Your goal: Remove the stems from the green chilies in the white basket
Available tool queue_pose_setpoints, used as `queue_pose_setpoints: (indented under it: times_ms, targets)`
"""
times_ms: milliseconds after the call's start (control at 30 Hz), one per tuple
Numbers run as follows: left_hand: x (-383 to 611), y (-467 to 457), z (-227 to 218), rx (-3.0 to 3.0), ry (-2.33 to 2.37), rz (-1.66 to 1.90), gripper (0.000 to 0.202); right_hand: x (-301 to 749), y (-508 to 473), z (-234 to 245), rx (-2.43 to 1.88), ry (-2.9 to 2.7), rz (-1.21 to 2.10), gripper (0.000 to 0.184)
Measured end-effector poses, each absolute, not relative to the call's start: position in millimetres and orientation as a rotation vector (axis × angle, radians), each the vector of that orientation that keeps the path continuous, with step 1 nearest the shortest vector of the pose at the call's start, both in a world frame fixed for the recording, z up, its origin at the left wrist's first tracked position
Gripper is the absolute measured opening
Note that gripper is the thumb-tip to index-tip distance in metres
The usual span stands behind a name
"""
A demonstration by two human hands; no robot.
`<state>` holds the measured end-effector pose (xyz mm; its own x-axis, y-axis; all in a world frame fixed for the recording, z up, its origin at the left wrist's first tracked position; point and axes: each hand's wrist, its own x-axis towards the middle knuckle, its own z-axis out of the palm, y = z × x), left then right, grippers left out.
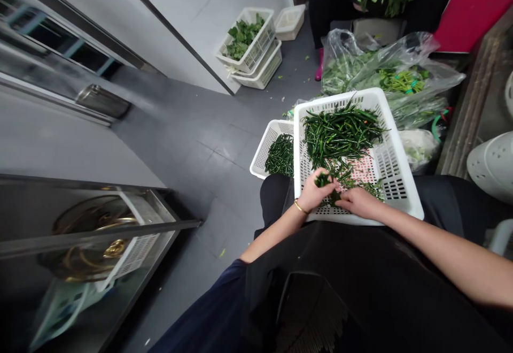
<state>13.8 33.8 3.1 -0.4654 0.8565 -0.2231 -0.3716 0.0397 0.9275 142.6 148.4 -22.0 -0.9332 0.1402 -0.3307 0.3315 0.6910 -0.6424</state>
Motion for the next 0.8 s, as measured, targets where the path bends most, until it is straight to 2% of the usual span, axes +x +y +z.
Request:
queue_pose_setpoints:
  times_ms: [133, 200, 267, 333, 467, 633, 700, 800]
  targets:
    - [1.1, 27.6, 11.1, 0.656, 1.464, 1.647, 0.026, 131.5, 174.9, -25.1, 0.415, 2.562, -0.453, 0.031]
    - [-10.5, 26.8, 14.5, 0.482, 1.344, 1.770, 0.032, 118.7, 183.9, -27.6, 0.461, 2.622, -0.205, 0.036]
    - [-20.8, 26.1, 17.4, 0.327, 1.201, 1.820, 0.042, 101.4, 184.4, -32.5, 0.427, 2.737, -0.096, 0.038]
    - [-26.5, 25.1, 18.8, 0.242, 1.116, 1.799, 0.045, 84.0, 180.0, -38.9, 0.303, 2.831, -0.063, 0.034]
    - [-25.3, 24.4, 14.0, 0.201, 1.101, 1.720, 0.031, 69.1, 183.3, -44.4, 0.247, 2.908, -0.162, 0.029]
    - [-20.8, 34.0, 1.6, 0.108, 1.130, 1.666, 0.025, 88.6, 209.3, -32.3, 0.574, 3.016, -0.679, 0.030]
    - [-20.0, 38.8, -0.7, 0.062, 1.080, 1.634, 0.019, 93.4, 207.0, -32.1, 0.523, 2.995, -0.621, 0.028]
    - [-19.7, 40.1, 0.3, 0.063, 1.051, 1.635, 0.012, 87.6, 189.5, -41.8, 0.365, 2.900, -0.271, 0.028]
